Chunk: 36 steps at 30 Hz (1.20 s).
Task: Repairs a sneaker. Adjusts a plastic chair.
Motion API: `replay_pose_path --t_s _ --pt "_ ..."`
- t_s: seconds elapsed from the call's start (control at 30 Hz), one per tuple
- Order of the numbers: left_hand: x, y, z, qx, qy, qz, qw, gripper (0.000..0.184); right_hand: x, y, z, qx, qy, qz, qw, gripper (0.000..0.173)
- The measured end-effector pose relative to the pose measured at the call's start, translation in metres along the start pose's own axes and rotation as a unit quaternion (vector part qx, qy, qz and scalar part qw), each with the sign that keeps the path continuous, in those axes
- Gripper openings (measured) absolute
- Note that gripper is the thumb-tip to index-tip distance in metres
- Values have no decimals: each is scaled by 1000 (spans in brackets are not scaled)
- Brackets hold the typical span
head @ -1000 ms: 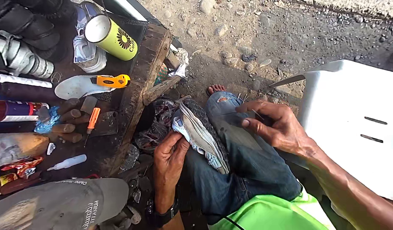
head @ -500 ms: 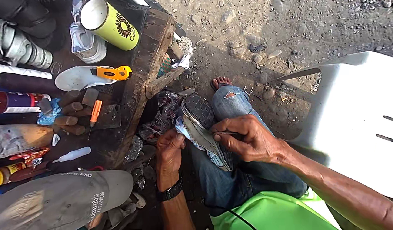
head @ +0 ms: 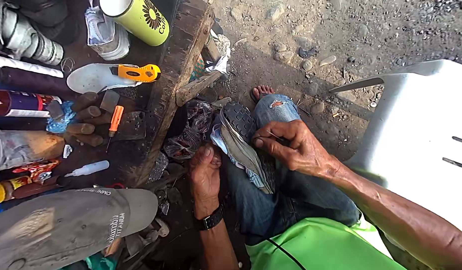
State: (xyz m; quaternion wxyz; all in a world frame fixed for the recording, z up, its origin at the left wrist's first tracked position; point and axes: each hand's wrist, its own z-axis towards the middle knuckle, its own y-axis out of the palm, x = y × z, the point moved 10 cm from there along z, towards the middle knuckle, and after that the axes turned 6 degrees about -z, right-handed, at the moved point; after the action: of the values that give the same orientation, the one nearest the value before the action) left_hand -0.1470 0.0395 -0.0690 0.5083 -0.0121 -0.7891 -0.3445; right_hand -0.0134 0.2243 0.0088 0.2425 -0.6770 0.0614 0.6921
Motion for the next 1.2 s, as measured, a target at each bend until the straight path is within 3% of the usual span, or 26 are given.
replay_pose_path --t_s 0.1,0.23,0.33,0.43,0.63,0.8,1.2 --pt "29 34 -18 -74 42 250 964 32 3 -8 0 -3 19 35 999 18" --pt "39 77 -29 -96 75 382 916 31 5 -27 -6 -10 49 18 999 14" --pt "36 89 -28 -87 89 326 937 22 9 -66 -17 28 78 -80 993 19" --pt "28 95 -26 -77 76 255 961 17 8 -86 -27 24 69 -113 991 38" --pt "22 87 -19 -23 73 194 978 9 -9 -31 -27 -50 -66 -98 992 33" --pt "21 85 -20 -16 80 176 981 11 -10 -18 -19 -29 -74 -217 973 34" --pt "22 86 -24 -14 109 167 980 12 -8 -18 -15 -43 -68 -210 974 33"
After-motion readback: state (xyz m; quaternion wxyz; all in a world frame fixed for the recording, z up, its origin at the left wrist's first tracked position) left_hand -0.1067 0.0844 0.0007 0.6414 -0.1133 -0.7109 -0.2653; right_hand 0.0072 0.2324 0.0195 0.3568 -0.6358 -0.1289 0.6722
